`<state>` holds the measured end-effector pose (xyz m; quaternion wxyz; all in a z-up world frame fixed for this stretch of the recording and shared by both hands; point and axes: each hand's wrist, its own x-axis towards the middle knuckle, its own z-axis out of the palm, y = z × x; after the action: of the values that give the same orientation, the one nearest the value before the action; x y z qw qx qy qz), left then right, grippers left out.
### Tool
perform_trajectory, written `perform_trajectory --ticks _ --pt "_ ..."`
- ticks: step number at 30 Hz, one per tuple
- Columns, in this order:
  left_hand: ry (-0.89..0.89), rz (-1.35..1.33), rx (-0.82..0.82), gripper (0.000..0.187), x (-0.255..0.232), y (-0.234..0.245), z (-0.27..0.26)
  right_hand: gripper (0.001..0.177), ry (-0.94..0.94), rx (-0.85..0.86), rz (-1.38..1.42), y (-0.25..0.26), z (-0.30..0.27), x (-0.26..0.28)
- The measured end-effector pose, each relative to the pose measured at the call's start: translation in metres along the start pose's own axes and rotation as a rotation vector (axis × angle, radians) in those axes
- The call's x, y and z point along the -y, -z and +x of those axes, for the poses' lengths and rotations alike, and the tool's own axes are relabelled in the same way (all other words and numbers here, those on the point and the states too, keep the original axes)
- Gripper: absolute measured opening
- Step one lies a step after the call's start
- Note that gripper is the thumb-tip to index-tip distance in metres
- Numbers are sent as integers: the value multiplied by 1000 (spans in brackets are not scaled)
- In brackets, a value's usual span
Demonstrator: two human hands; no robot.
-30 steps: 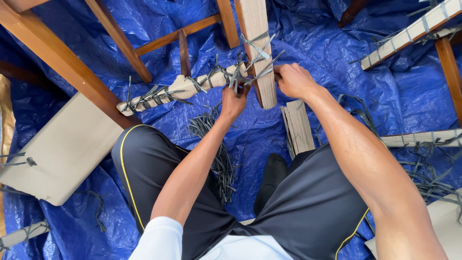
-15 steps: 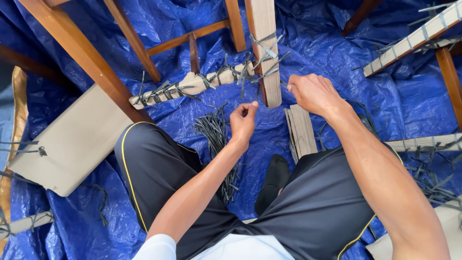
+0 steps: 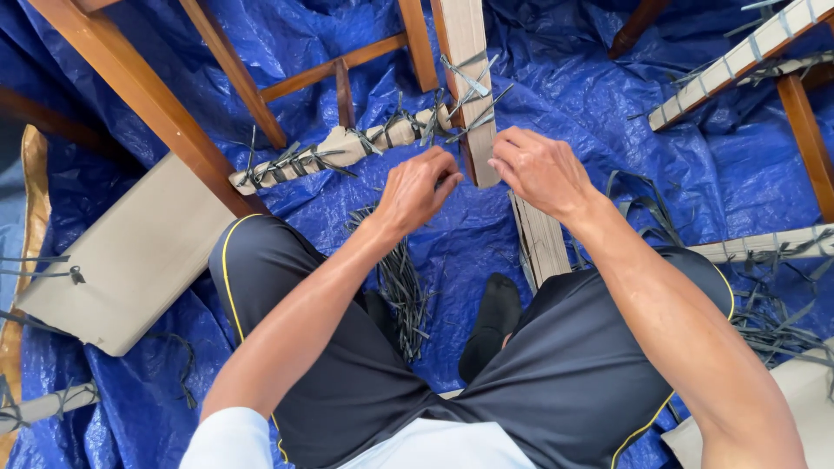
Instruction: Weaving and tying black strips around a wooden furniture frame.
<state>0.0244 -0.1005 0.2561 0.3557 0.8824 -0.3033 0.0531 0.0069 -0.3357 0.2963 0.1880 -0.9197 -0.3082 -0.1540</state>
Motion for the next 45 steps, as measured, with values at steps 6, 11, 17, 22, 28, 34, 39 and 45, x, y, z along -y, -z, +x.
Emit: perform_trajectory --ticks 6,11,17,22,28,34,39,45 --pt "61 -141 -49 15 -11 -15 -9 12 -140 58 212 -21 -1 -9" --pt "49 -167 -90 13 -13 -10 -8 16 -160 57 243 -24 9 -6" --pt "22 -164 -68 12 -13 -17 -12 15 -177 42 370 -31 11 -9" --pt "-30 -119 -77 18 -15 -19 -11 10 -196 40 328 -34 15 -9" --pt "12 -256 -117 12 -26 -18 -5 10 -168 39 308 -42 17 -11" --pt "14 -322 -157 15 -30 -20 -1 13 -311 78 380 -46 19 -13" --pt "90 -327 -272 12 -30 -19 3 22 -155 105 378 -38 19 -10" --pt "153 -294 -446 13 -28 -15 7 11 -174 73 412 -42 15 -13"
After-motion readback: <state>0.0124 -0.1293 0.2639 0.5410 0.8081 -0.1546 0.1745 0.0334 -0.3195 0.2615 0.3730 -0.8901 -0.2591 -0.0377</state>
